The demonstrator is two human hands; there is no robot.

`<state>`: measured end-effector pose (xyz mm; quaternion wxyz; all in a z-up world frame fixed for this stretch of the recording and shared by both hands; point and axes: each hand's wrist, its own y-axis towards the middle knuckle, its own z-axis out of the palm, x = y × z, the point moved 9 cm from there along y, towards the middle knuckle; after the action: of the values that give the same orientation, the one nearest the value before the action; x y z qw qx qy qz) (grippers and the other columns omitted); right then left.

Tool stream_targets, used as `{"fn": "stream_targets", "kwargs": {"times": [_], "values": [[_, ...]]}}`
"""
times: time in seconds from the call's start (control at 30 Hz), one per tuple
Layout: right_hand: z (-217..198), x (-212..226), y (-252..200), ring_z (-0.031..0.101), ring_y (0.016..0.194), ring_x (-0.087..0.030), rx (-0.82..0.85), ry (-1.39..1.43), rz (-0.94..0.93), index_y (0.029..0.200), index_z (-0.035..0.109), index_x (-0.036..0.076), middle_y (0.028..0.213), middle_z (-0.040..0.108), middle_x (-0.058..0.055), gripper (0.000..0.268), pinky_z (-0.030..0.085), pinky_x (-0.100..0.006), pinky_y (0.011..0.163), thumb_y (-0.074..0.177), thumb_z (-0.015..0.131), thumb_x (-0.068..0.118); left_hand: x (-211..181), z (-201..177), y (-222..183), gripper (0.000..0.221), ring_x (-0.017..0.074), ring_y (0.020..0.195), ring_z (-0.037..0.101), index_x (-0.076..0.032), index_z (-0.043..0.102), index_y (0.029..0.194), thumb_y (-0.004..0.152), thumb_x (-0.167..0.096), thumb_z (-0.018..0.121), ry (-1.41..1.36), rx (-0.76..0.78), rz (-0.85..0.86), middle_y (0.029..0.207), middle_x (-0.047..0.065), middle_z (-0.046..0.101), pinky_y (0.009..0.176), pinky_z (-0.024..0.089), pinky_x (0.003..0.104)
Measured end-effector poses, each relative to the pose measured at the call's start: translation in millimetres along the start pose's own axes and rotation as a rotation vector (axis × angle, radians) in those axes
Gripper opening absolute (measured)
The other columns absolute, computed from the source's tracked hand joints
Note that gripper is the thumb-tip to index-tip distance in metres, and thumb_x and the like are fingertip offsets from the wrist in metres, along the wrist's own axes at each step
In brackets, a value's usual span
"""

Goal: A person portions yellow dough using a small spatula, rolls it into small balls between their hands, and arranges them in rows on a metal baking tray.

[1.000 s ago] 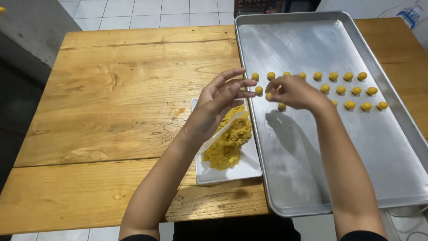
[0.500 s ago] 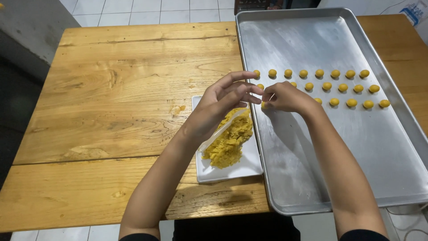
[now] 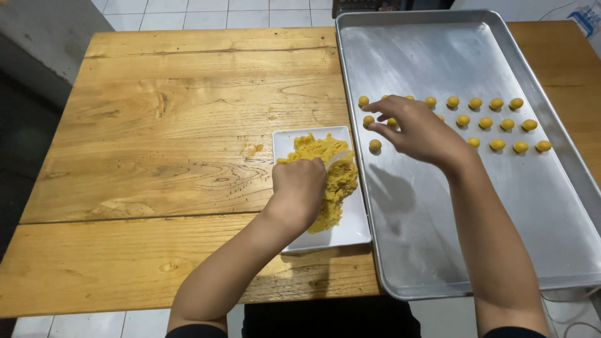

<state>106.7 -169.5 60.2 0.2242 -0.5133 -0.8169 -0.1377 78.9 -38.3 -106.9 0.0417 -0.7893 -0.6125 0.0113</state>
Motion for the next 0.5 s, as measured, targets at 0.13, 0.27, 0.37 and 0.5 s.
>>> {"fn": "stream_targets", "kwargs": {"times": [0.13,0.27,0.37,0.5], "values": [[24,6,-13,0.069,0.112,-0.043,0.048,-0.070,-0.086,0.125,0.067,-0.004,0.120,0.069,-0.027,0.033,0.057,-0.053,0.093,0.093,0.065,0.003,-2,-11,-6,0.038,0.0318,0.071,0.073,0.000,0.069,0.104,0.070,-0.006,0.086,-0.007,0.032,0.023,0.076,0.010,0.069,0.054,0.055,0.051],[60,2,-34,0.073,0.109,-0.030,0.123,-0.136,-0.111,0.119,0.073,0.006,0.113,0.076,-0.015,0.029,0.059,-0.038,0.093,0.091,0.067,0.001,-2,-46,-20,0.035,0.0372,0.071,0.073,0.003,0.067,0.101,0.071,-0.003,0.083,-0.095,-0.001,0.072,0.075,0.014,0.070,0.056,0.057,0.055],[73,3,-44,0.074,0.108,-0.029,0.074,-0.135,-0.159,0.117,0.073,0.004,0.112,0.076,-0.014,0.028,0.060,-0.037,0.091,0.090,0.067,-0.001,5,-99,-36,0.035,0.0420,0.076,0.075,0.006,0.066,0.107,0.076,-0.003,0.080,-0.195,-0.041,0.096,0.082,0.020,0.072,0.061,0.059,0.059],[83,8,-56,0.073,0.109,-0.029,-0.013,-0.240,-0.254,0.121,0.071,0.004,0.114,0.075,-0.017,0.033,0.062,-0.034,0.089,0.088,0.072,0.003,12,-150,-55,0.024,0.0473,0.075,0.074,0.008,0.059,0.119,0.098,-0.004,0.054,-0.522,-0.196,0.177,0.091,0.026,0.071,0.059,0.061,0.057]]}}
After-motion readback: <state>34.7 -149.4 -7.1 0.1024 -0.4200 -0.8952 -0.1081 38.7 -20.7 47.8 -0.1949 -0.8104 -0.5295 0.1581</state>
